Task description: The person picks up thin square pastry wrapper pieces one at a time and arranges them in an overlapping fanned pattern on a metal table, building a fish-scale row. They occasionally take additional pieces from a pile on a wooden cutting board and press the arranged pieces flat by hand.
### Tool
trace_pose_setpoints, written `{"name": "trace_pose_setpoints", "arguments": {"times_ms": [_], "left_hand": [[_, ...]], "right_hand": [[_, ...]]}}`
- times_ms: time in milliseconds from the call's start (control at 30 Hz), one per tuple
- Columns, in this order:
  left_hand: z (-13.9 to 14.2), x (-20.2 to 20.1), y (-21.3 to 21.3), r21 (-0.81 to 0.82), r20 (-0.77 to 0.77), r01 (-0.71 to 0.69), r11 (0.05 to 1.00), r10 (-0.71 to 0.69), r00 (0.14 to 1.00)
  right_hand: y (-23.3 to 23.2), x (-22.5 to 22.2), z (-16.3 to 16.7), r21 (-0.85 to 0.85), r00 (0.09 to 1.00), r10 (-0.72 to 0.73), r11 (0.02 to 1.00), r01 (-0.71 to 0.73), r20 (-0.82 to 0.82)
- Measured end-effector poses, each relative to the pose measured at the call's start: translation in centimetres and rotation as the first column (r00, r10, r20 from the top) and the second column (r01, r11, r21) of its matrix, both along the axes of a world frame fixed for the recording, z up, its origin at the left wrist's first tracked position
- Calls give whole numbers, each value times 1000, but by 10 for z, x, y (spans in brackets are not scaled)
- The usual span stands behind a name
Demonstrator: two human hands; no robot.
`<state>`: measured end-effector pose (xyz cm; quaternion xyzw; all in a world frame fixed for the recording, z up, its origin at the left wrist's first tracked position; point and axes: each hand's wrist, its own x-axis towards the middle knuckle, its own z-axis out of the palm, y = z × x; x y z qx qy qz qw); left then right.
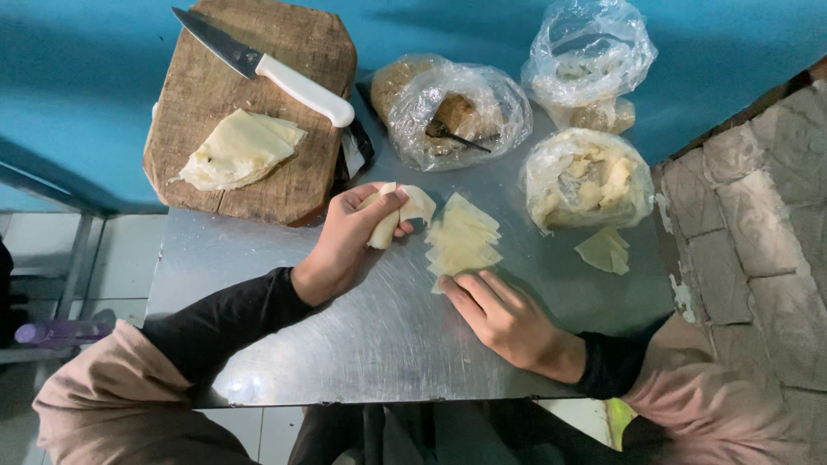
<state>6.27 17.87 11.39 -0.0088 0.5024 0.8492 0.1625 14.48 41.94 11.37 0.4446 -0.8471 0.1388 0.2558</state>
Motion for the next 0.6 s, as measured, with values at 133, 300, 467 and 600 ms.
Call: {"name": "trace_pose_setpoints", "arguments": {"times_ms": [133, 300, 467, 600], "left_hand": [[-1, 3, 2, 17, -5, 32, 999, -31, 999], [-3, 10, 15, -12, -4, 99, 995, -99, 995], [-6, 23, 29, -64, 47, 211, 975, -209, 977], [-5, 25, 34, -148, -38, 235, 961, -243, 969]], "right_hand": [[5, -3, 0, -129, 989, 39, 991, -21, 145], [19, -27, 2, -320, 804, -5, 916, 243, 595], [32, -35, 3, -426, 854, 105, 893, 144, 509], [43, -36, -1, -483, 839, 169, 867, 123, 517]]}}
